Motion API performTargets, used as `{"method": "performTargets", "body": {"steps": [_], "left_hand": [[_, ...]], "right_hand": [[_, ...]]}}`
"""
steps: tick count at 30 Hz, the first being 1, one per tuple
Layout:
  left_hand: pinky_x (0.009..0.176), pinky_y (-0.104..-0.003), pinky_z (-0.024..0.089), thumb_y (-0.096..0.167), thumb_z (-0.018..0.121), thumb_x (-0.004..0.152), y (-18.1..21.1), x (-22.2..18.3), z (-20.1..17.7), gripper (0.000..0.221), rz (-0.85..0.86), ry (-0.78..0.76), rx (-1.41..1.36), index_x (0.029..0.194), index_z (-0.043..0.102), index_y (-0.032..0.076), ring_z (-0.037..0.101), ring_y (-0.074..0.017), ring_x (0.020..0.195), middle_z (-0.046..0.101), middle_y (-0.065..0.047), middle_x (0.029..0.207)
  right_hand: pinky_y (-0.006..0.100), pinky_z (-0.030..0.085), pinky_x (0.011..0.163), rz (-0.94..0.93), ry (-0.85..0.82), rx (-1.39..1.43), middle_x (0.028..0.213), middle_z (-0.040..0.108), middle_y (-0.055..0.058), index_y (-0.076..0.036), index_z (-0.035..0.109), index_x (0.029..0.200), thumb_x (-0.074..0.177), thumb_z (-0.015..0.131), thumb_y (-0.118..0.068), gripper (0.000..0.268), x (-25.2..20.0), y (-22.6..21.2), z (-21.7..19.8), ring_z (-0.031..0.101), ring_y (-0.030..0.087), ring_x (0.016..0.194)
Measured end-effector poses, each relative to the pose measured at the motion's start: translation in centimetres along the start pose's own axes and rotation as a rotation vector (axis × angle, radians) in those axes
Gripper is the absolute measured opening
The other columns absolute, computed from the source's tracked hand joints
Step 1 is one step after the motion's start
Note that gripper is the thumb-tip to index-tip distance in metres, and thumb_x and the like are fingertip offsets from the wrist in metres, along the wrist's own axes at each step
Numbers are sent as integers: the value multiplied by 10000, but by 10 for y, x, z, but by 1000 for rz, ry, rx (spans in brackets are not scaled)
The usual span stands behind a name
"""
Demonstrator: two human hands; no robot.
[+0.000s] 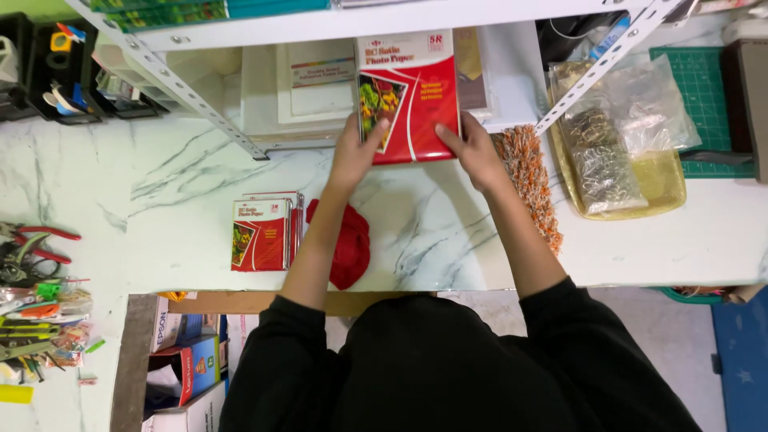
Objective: Clean and organize packs of photo paper on a shelf.
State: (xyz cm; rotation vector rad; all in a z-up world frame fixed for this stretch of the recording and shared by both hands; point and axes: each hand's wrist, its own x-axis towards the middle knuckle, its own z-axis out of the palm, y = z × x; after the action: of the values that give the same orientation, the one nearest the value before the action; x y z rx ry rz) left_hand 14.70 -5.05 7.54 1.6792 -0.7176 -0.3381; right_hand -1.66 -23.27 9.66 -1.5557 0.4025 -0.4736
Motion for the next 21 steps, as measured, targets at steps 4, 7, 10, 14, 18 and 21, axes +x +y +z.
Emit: {"method": "performTargets", "body": {"steps": [4,7,10,14,18,21], "left_hand": [[924,-350,537,328,651,1016,-12,55,-11,434,79,6,-61,1275,605,-17,684,-226,1007,745,-142,1095],[939,-361,527,292,647,1016,-22,86,-15,438,122,32,4,1303,602,-35,690,-258,1043,725,-167,1147],[934,-371,531,277,654,1012,-37,107,-16,436,220,36,79,1301,603,-46,702,-290,1055,716,-199,1168],[895,-383,545,275,656,995,-45,112,-14,389,208,5,154,1238,646,-30,725,-329,997,747,-217,1105],[850,-413,545,288,672,963,-38,108,-12,370,139,12,246,1186,680,-8,719,-372,952,744,-230,1054],[848,-430,544,295,682,950,-43,108,-11,375,163,22,260,1174,686,-5,709,-393,957,739,-236,1048]], "right_hand": [[332,540,1018,39,-14,107,1285,690,193,93,541,1368,997,691,-223,510,57,-1,1,667,203,1143],[333,564,990,26,-6,138,1254,686,182,63,506,1381,972,676,-236,534,92,-2,1,682,211,1121],[344,566,962,108,36,108,1227,702,185,74,547,1336,976,681,-259,508,118,12,-4,696,222,1083],[324,563,744,116,28,-12,1080,712,167,87,611,1280,998,685,-277,467,124,16,-6,661,186,865],[279,540,548,177,32,-125,939,718,122,78,642,1206,1001,680,-316,445,123,16,-5,633,144,681],[267,565,548,186,46,-195,936,724,118,41,659,1179,981,670,-326,417,112,0,-2,660,148,698]]}}
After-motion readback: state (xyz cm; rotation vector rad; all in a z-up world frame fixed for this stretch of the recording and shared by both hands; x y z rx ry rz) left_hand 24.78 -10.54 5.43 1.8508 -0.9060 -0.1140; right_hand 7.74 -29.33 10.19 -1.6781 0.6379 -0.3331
